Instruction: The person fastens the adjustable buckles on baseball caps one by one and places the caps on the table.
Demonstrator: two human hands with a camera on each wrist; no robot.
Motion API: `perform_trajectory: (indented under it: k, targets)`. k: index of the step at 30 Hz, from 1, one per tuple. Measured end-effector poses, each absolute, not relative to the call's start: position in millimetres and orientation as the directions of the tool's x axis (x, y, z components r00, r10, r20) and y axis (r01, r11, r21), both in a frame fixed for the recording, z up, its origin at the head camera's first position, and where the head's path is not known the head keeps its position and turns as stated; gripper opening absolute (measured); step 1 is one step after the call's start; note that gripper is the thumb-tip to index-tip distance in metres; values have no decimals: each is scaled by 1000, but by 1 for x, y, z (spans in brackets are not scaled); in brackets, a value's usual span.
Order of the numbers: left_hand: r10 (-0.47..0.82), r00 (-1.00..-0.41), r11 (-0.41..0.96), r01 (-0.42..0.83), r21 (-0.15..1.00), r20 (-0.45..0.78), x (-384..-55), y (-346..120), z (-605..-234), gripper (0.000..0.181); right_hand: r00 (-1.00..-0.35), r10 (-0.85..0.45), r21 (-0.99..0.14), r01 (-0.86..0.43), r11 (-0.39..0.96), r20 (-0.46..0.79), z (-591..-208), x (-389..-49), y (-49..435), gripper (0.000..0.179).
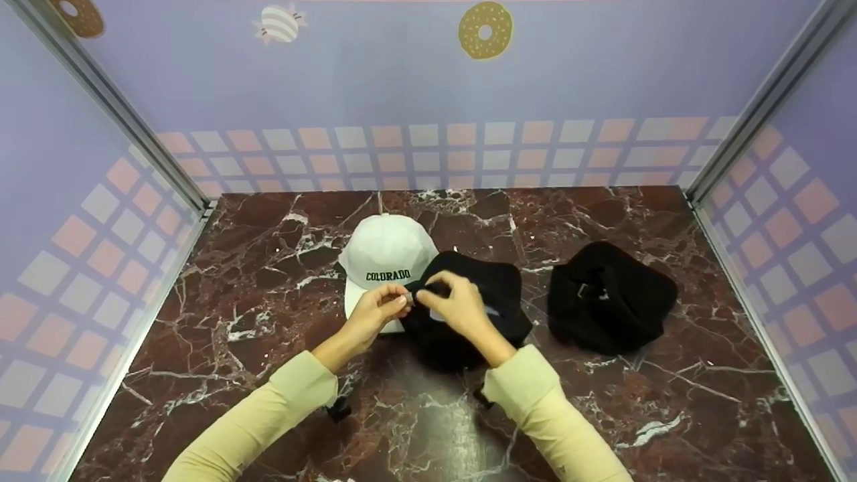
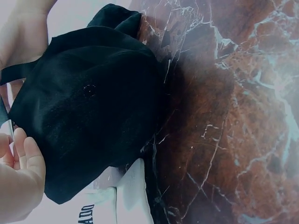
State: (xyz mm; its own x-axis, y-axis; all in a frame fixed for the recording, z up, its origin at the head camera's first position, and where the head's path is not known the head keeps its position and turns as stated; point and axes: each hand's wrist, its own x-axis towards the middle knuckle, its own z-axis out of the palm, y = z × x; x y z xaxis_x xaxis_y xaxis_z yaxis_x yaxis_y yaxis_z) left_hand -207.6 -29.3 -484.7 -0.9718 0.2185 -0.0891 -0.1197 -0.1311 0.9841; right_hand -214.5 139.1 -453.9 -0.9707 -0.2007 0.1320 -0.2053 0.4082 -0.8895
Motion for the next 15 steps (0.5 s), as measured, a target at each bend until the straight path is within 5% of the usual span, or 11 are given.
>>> perform_trajectory:
  k: [15]
  targets:
    - [239,-965,-188,-160,969,-112,-206,-29,-482,14,-950,-299,-823,-240,515,90,-442,-214,146,11]
